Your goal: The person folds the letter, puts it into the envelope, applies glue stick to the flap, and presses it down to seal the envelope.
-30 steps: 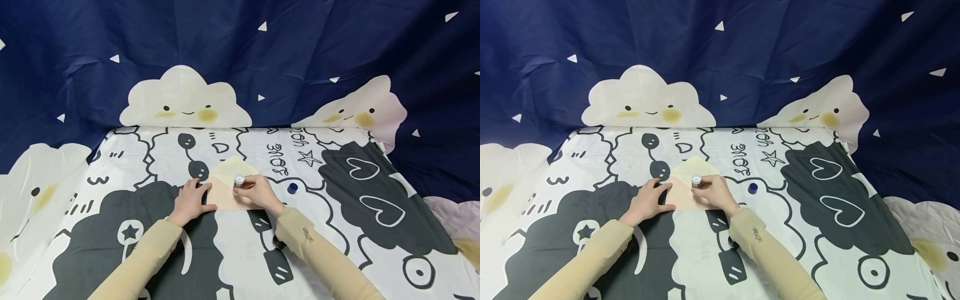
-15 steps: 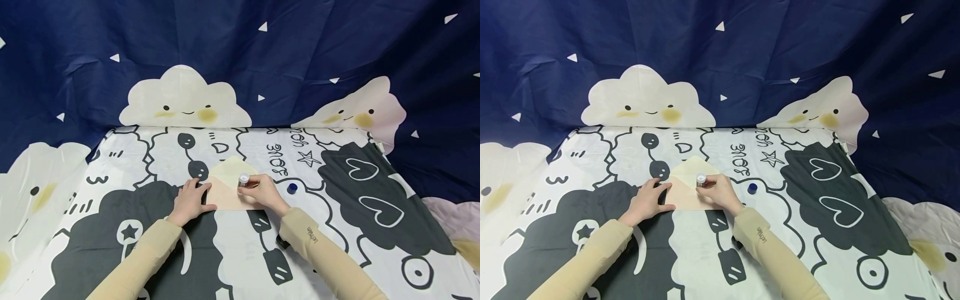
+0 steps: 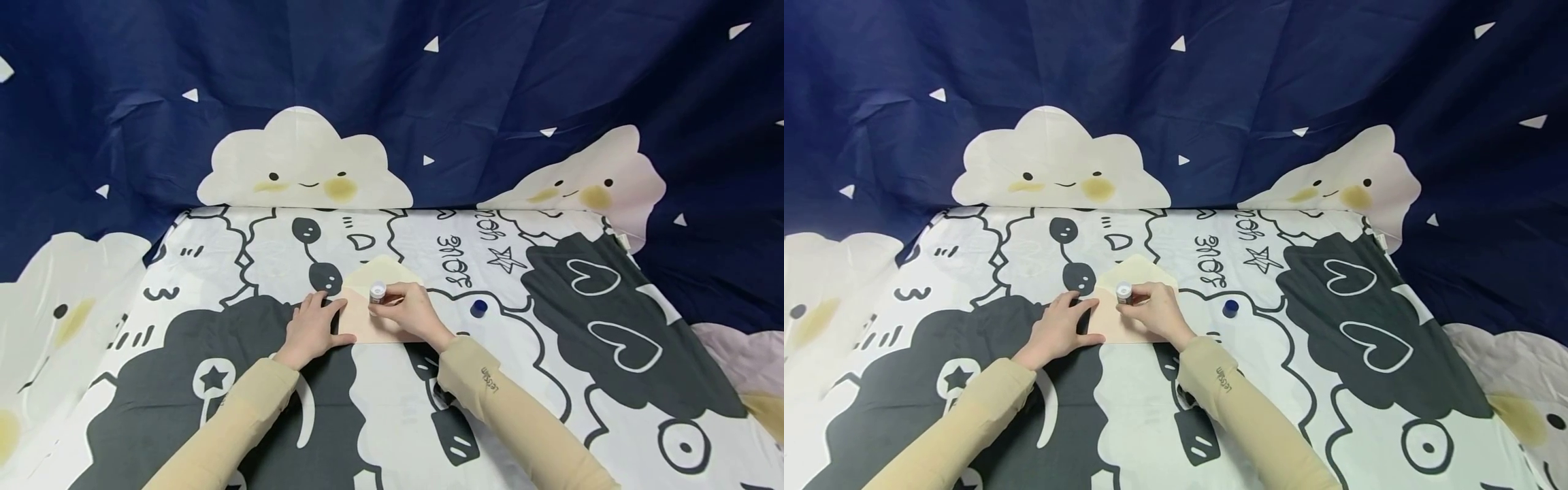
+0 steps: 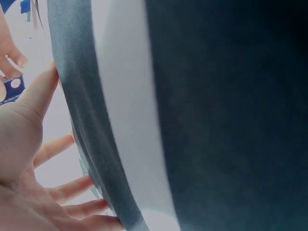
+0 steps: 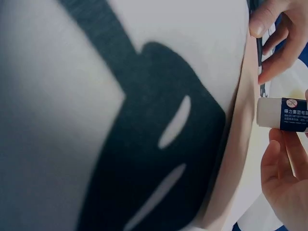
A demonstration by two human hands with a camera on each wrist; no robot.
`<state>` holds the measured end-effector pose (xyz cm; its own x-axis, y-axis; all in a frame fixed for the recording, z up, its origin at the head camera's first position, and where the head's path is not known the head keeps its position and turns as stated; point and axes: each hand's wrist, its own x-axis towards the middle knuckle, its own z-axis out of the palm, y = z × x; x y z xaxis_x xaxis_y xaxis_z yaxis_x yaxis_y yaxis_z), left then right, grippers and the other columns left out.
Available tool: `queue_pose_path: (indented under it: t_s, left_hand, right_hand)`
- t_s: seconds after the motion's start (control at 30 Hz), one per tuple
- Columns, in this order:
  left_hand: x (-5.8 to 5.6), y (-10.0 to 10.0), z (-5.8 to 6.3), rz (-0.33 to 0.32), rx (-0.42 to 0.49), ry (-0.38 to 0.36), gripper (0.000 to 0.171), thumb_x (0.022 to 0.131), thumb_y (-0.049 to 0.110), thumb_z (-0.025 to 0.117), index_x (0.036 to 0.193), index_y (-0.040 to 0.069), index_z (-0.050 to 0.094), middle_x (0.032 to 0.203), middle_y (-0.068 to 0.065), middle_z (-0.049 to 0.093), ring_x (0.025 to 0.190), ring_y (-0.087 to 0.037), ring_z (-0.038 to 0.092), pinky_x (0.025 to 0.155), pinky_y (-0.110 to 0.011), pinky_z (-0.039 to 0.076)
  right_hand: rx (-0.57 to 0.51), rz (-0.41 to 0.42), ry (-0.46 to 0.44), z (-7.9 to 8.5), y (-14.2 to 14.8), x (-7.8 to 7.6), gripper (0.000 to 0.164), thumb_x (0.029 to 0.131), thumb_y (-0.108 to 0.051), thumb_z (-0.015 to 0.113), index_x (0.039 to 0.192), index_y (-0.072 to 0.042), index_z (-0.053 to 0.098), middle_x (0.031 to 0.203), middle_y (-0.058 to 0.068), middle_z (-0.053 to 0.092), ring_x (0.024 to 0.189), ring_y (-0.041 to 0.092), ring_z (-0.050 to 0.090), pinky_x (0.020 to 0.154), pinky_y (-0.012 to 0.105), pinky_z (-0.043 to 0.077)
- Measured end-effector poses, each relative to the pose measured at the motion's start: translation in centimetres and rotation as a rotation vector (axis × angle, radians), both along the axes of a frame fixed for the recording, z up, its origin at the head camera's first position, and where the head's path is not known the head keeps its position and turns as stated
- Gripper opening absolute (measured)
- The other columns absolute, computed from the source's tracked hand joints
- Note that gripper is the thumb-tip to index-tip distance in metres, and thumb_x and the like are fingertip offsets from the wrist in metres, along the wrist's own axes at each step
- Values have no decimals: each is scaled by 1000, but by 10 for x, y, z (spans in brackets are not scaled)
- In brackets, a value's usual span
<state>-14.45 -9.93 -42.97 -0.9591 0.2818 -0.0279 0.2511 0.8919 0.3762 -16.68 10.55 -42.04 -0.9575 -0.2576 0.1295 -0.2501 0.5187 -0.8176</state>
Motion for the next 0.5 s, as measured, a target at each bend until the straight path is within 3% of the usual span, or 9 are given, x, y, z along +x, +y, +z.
queue_pose_path:
  t_s: [0.23,0.5]
  left_hand:
    - [0,1,1,2,3,1,71,75,49,75,134,16,54,142,-25,40,134,-43,36,101,-62,37]
    - [1,0,1,2,-1,-4,71,75,49,75,134,16,53,143,-25,39,135,-45,34,101,-62,37]
  right_hand:
    - [58,-26,11,1,3,1,13,75,-15,78,87,-8,76,82,10,74,75,19,72,69,20,55]
    - [92,-55,-2,3,10,3,16,75,-17,79,88,-10,77,83,8,75,75,17,71,70,21,55]
